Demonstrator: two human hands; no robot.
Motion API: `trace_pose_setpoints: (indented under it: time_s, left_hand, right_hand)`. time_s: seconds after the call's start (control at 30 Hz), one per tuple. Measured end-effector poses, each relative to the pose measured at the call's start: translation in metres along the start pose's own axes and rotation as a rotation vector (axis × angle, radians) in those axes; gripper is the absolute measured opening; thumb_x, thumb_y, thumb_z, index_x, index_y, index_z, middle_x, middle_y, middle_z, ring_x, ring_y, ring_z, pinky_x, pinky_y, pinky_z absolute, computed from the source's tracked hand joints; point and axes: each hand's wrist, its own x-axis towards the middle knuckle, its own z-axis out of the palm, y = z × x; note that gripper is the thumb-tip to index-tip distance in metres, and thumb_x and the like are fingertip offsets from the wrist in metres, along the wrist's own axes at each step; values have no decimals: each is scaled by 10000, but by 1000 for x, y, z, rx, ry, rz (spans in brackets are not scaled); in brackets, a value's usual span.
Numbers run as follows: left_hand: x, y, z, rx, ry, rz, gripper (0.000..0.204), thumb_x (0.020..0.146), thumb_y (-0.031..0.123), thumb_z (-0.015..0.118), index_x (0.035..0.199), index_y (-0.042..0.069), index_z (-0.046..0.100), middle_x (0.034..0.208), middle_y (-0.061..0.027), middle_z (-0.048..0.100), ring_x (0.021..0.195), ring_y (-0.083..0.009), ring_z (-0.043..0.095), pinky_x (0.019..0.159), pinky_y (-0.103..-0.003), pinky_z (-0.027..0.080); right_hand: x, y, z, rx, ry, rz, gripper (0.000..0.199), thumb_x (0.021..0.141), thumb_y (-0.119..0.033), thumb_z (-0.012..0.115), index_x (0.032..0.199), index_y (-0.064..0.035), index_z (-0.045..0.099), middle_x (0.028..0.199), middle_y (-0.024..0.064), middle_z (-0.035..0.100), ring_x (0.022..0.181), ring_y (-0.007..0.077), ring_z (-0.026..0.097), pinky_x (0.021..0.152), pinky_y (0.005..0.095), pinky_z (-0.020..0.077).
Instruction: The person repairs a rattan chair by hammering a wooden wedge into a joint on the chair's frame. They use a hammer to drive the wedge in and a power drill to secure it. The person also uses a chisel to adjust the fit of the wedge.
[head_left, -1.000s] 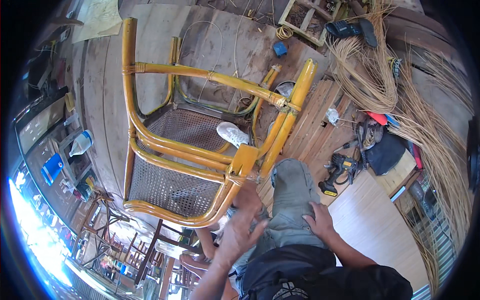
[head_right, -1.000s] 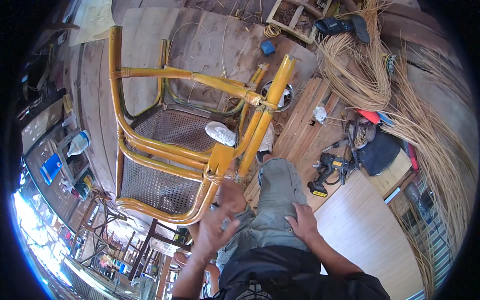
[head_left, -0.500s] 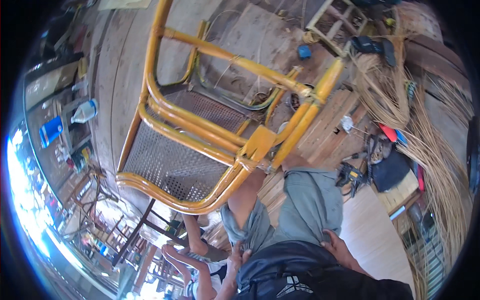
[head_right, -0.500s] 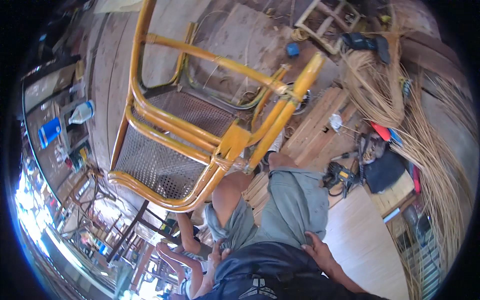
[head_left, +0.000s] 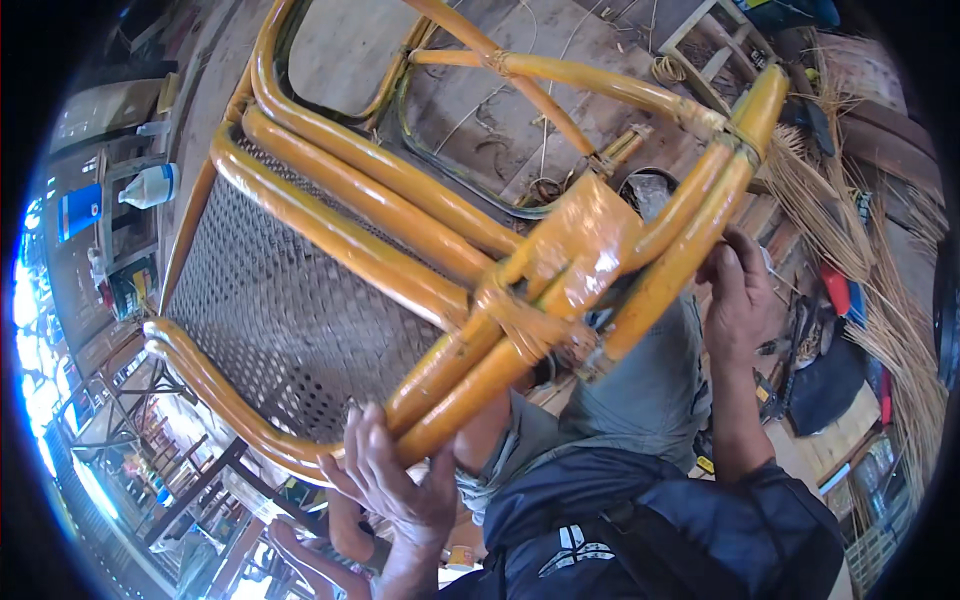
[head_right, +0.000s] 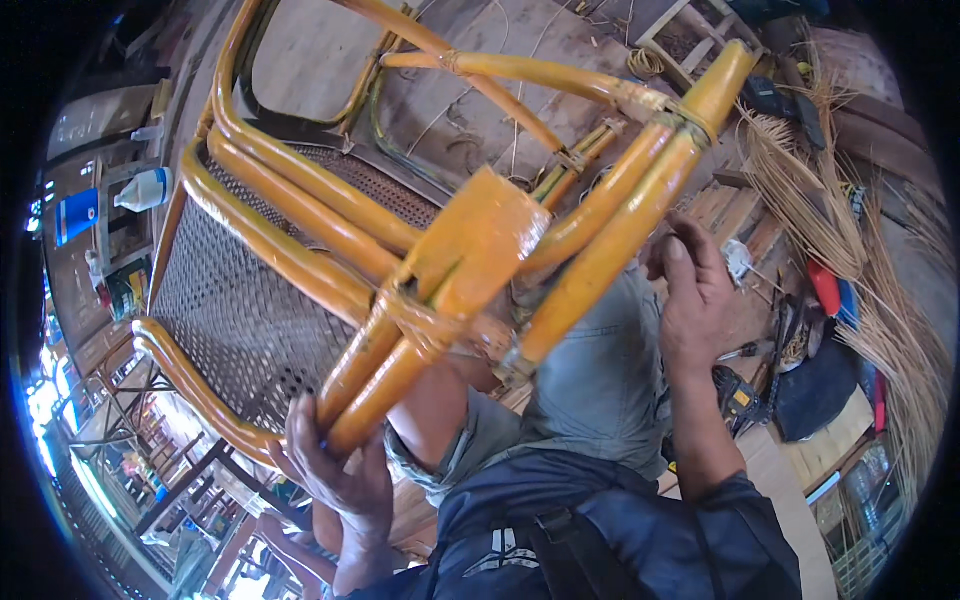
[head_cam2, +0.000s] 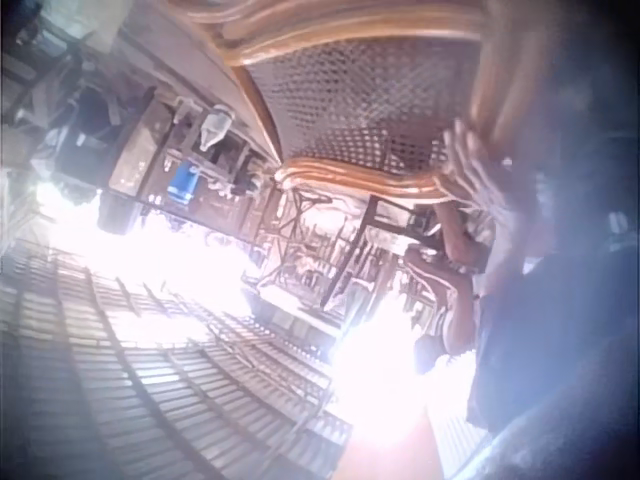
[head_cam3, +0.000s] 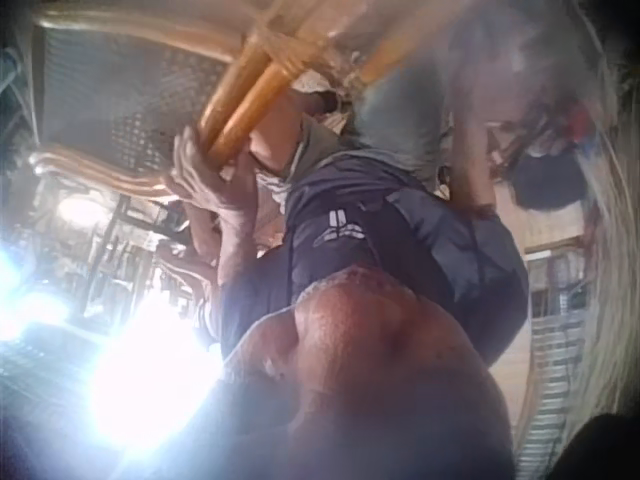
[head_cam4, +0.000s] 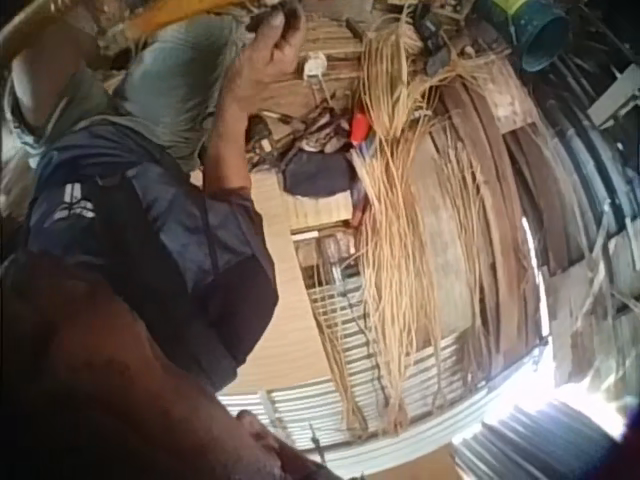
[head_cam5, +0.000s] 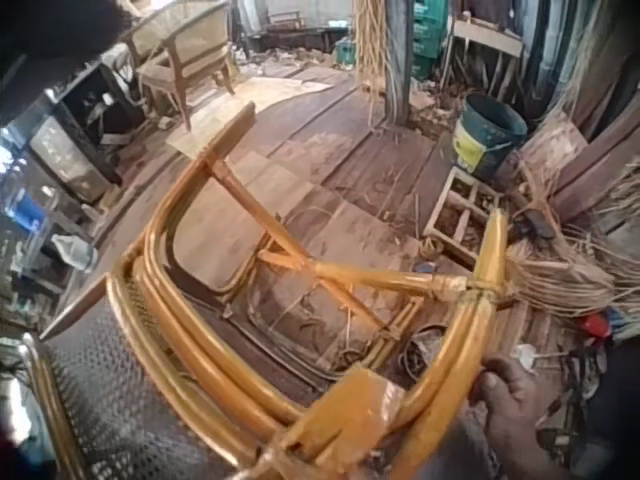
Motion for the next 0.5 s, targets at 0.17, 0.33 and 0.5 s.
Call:
trace_pose_setpoints:
  time_s: [0.17, 0.33, 0.5]
  left_hand:
    - [9, -6, 14, -37, 252, 80, 668, 686, 242, 789, 1248, 34, 492, 1145, -104, 600, 1066, -255, 577, 1033, -428, 285]
    - [16, -24, 4, -2, 334, 55, 681, 685, 252, 788, 1267, 67, 486, 1164, -50, 603, 1090, -219, 561, 1033, -462, 282]
    - [40, -56, -8, 35, 487, 73, 651, 718, 236, 765, 1288, 108, 478, 1174, -30, 599, 1132, -212, 531, 1049, -480, 253]
  right_hand:
    - [-29, -21, 16, -124, -11, -216, 191, 913, -18, 521, 1083, 6, 604, 967, 45, 591, 808, 115, 548, 745, 230, 443]
    - [-56, -34, 18, -271, -187, -556, 209, 855, 54, 543, 1044, 0, 613, 995, 96, 600, 909, 186, 577, 815, 268, 452]
    - [-58, -40, 30, -330, -264, -733, 274, 804, 79, 566, 1059, -9, 613, 1026, 123, 586, 1001, 273, 553, 895, 342, 425]
